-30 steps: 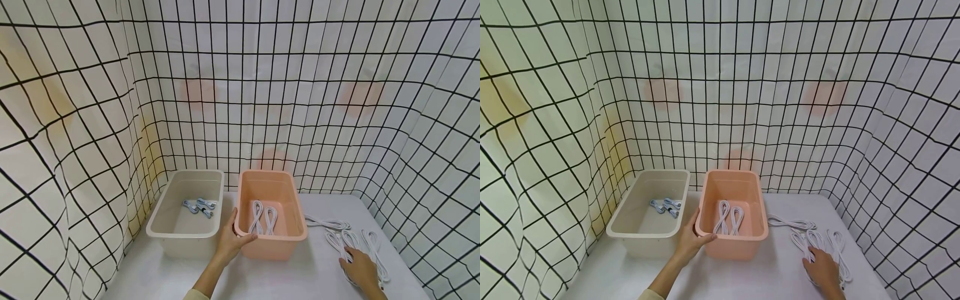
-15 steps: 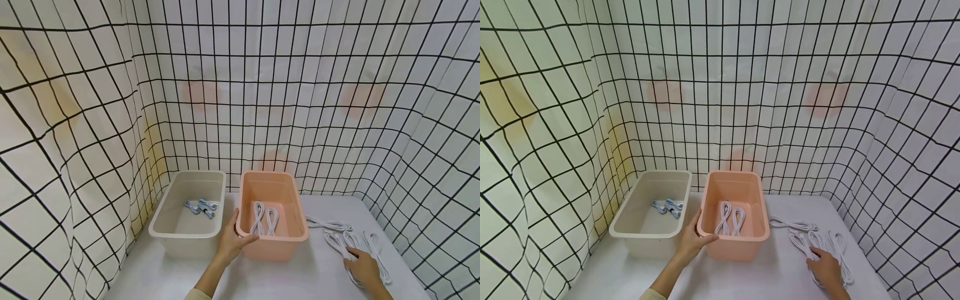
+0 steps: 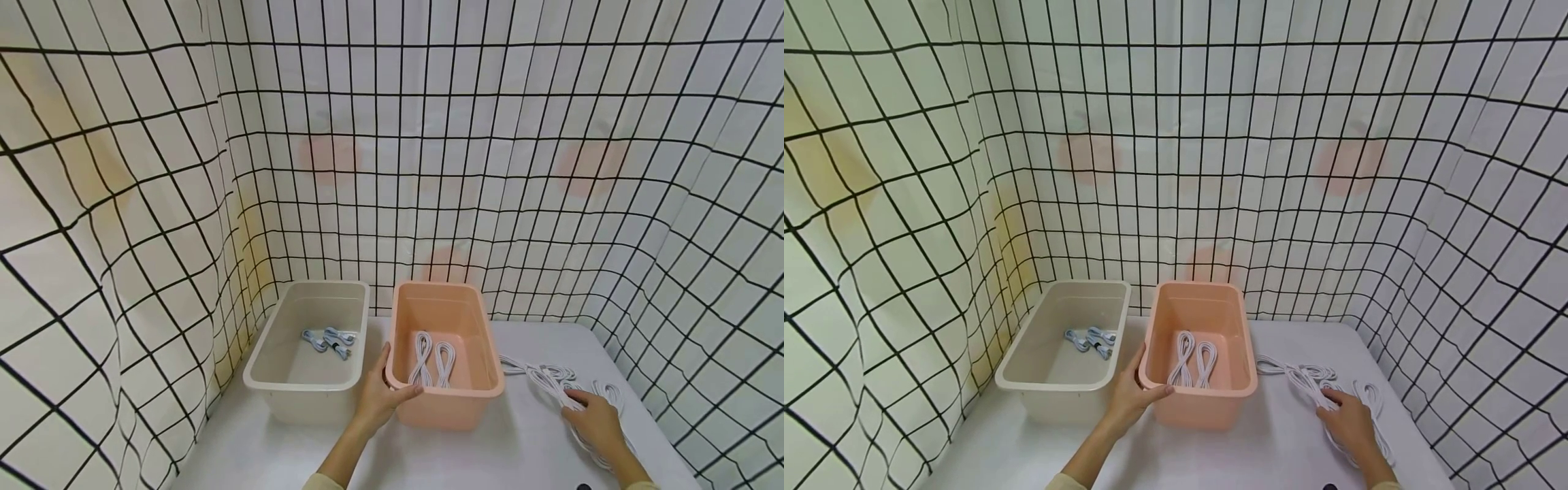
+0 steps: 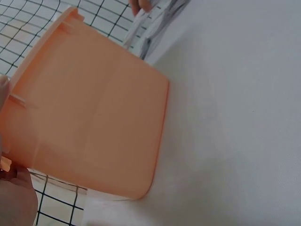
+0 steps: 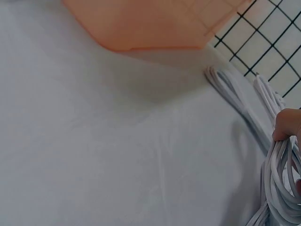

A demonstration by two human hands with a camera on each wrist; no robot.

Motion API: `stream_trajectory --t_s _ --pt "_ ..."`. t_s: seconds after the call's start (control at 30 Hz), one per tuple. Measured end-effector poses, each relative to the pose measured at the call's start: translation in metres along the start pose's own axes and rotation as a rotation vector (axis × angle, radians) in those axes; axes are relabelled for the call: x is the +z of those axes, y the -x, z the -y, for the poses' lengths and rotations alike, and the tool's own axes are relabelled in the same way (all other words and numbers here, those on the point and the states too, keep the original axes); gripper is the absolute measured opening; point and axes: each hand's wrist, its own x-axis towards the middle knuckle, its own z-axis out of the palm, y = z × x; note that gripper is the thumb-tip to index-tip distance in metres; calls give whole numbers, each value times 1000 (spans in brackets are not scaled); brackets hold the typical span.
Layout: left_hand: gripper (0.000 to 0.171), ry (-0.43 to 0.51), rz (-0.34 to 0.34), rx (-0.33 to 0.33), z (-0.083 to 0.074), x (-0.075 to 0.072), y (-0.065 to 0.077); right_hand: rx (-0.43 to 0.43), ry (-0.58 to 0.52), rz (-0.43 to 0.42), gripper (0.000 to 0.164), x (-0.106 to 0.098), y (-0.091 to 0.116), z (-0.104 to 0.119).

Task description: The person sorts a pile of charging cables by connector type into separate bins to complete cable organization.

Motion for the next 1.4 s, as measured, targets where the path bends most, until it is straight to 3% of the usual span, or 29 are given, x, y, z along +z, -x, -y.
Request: stream_trajectory --t_s 0.8,1.4 --pt "119 41 3 -7 4 2 -3 -94 14 -6 50 -36 -11 34" --pt "118 47 -7 -4 5 2 -3 -181 -13 -62 49 -55 -25 82"
